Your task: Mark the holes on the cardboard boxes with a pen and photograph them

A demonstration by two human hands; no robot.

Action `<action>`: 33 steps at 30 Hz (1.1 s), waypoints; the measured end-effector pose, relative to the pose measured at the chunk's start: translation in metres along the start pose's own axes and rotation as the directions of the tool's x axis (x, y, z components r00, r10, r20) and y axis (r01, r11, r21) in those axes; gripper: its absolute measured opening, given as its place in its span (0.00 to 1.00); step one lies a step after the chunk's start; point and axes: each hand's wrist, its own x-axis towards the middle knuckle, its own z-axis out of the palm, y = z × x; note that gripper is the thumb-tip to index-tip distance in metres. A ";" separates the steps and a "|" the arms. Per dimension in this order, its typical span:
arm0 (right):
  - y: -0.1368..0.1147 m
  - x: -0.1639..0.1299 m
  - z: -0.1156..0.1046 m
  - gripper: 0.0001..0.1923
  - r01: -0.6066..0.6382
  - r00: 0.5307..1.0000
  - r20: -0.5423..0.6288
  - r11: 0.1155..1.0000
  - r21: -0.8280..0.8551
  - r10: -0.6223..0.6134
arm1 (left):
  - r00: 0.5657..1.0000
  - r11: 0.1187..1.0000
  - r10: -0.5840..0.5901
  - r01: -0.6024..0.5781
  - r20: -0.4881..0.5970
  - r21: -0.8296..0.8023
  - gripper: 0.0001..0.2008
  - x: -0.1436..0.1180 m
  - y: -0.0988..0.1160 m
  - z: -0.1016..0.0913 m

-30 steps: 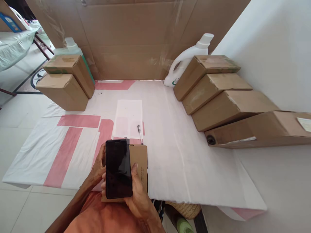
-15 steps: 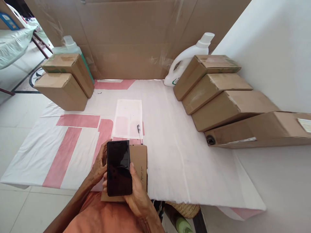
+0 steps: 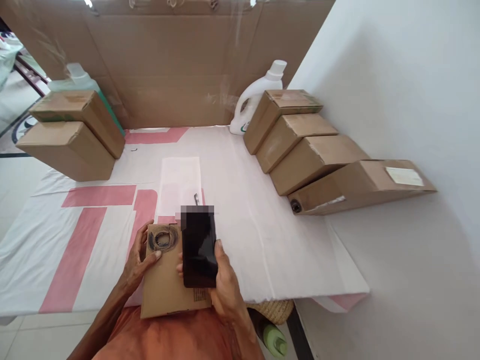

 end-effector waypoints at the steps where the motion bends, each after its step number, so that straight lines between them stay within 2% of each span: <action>1: -0.004 0.005 -0.009 0.41 0.072 0.988 -0.130 0.993 -0.098 -0.084 | 1.000 1.000 -0.008 0.008 -0.007 0.000 0.46 0.000 0.000 0.000; 2: -0.006 0.012 -0.018 0.39 0.136 0.949 -0.253 0.968 -0.209 -0.187 | 1.000 1.000 -0.014 0.014 -0.013 -0.001 0.47 0.000 -0.001 0.000; 3: -0.008 0.019 -0.028 0.37 0.180 0.891 -0.349 0.931 -0.316 -0.290 | 1.000 1.000 -0.017 0.017 -0.016 -0.001 0.47 0.001 -0.001 0.000; 5: -0.010 0.034 -0.046 0.34 0.211 0.794 -0.433 0.861 -0.462 -0.427 | 1.000 1.000 -0.013 0.013 -0.019 0.001 0.47 0.001 -0.002 0.000; 6: -0.010 0.041 -0.054 0.33 0.215 0.781 -0.431 0.842 -0.495 -0.452 | 1.000 1.000 -0.008 0.009 -0.020 0.003 0.46 0.001 -0.002 0.000; 8: -0.009 0.052 -0.064 0.28 0.221 0.788 -0.387 0.806 -0.549 -0.479 | 1.000 1.000 -0.006 0.006 -0.023 0.002 0.46 0.000 -0.002 0.001; 11: -0.006 0.063 -0.071 0.27 0.216 0.788 -0.319 0.722 -0.658 -0.526 | 1.000 1.000 -0.022 0.022 -0.019 -0.011 0.46 0.000 -0.001 0.002; 18: 0.000 0.066 -0.072 0.28 0.136 0.717 -0.246 0.477 -0.868 -0.652 | 0.999 0.999 -0.028 0.028 -0.015 -0.028 0.47 0.000 -0.002 0.002; 20: 0.001 0.066 -0.074 0.30 0.110 0.692 -0.230 0.415 -0.903 -0.684 | 0.999 1.000 -0.029 0.029 -0.018 -0.008 0.47 -0.001 -0.003 0.002; 23: 0.003 0.066 -0.077 0.40 0.098 0.661 -0.194 0.339 -0.936 -0.725 | 0.999 0.998 0.000 0.004 -0.047 0.067 0.44 -0.002 -0.005 0.002; 27: 0.004 0.055 -0.073 0.50 0.104 0.615 -0.143 0.260 -0.960 -0.775 | 0.998 0.989 0.027 -0.020 -0.053 0.144 0.39 -0.007 -0.011 -0.009; 28: 0.006 0.047 -0.071 0.48 0.130 0.613 -0.120 0.249 -0.960 -0.781 | 0.998 0.989 0.017 -0.008 -0.055 0.150 0.39 -0.011 -0.014 -0.014; 29: 0.010 0.038 -0.069 0.44 0.174 0.636 -0.088 0.254 -0.951 -0.767 | 0.998 0.988 0.002 0.008 -0.063 0.155 0.38 -0.017 -0.017 -0.018; 30: 0.015 0.028 -0.067 0.39 0.231 0.688 -0.043 0.275 -0.933 -0.724 | 0.997 0.986 -0.011 0.023 -0.075 0.163 0.38 -0.024 -0.021 -0.022; 32: 0.031 0.007 -0.063 0.30 0.347 0.829 0.101 0.365 -0.864 -0.551 | 0.995 0.982 -0.031 0.047 -0.090 0.185 0.38 -0.041 -0.026 -0.028; 33: 0.040 -0.002 -0.061 0.30 0.381 0.877 0.181 0.417 -0.825 -0.445 | 0.996 0.980 -0.045 0.059 -0.073 0.191 0.38 -0.050 -0.027 -0.029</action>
